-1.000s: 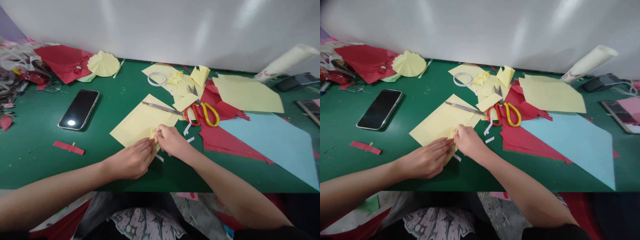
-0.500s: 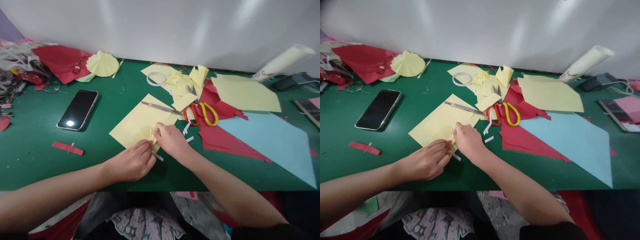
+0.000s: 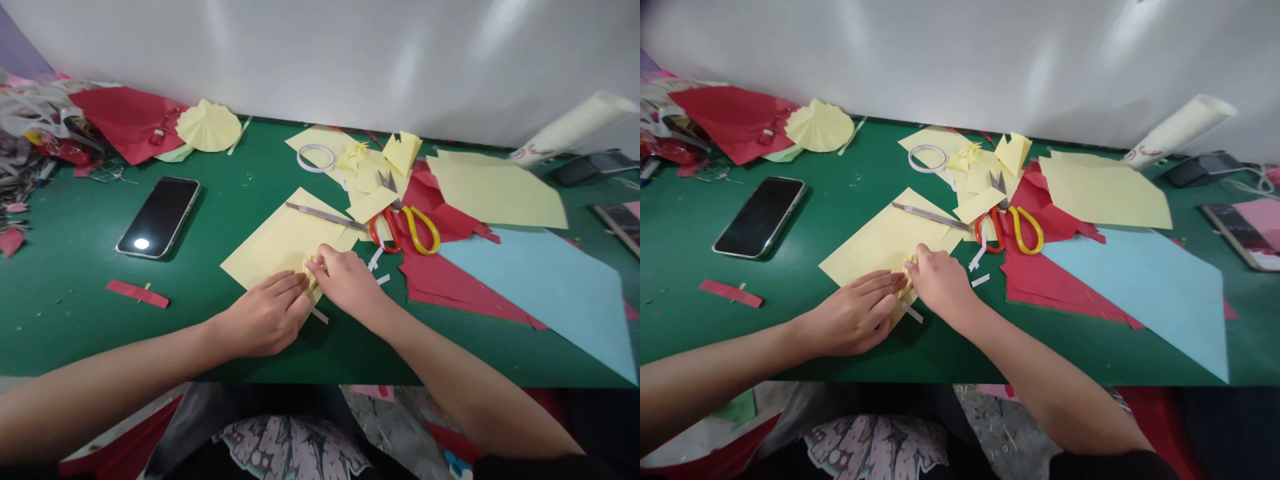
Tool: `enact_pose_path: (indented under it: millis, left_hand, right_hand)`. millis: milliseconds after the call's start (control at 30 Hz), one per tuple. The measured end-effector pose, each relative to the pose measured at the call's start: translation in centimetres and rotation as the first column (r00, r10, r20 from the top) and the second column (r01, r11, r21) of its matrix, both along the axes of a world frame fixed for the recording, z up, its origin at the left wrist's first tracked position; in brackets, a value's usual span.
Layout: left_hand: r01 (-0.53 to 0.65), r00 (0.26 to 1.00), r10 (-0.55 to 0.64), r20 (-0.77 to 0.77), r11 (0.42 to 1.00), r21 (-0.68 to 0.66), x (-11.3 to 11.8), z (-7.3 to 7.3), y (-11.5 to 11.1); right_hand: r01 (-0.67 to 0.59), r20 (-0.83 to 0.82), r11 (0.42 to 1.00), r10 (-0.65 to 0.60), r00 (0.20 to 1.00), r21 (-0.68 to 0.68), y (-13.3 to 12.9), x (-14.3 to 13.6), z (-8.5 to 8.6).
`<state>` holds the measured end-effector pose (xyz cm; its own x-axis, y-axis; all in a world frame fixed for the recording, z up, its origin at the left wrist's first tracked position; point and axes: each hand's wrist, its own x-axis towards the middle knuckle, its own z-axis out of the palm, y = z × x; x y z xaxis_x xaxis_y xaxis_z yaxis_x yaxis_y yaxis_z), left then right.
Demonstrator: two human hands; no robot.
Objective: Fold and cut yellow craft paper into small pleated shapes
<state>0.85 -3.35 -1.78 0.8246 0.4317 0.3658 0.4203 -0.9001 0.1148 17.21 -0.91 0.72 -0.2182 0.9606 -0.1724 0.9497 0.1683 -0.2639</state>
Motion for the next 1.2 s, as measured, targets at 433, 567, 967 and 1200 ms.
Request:
enact_pose_path:
  millis: [433, 567, 967, 1200]
  left_hand:
    - [0.029, 0.997, -0.031, -0.07, 0.999, -0.033, -0.5, 0.1, 0.4]
    - [0.04, 0.996, -0.045, -0.083, 0.997, -0.062, -0.6, 0.2, 0.3]
    - [0.033, 0.996, -0.035, -0.084, 0.999, -0.016, -0.7, 0.0, 0.3]
    - [0.033, 0.995, -0.034, -0.096, 0.999, -0.007, -0.5, 0.0, 0.3]
  right_hand:
    - [0.011, -0.251, 0.941, -0.101, 0.963, -0.337, 0.5, 1.6, 0.4]
    - [0.017, -0.278, 0.913, -0.142, 0.95, -0.408, 0.8, 1.8, 0.8]
    - [0.008, -0.38, 0.912, -0.179, 0.907, -0.411, 1.8, 3.3, 1.7]
    - [-0.014, -0.425, 0.944, -0.135, 0.895, -0.33, 1.2, 2.5, 1.8]
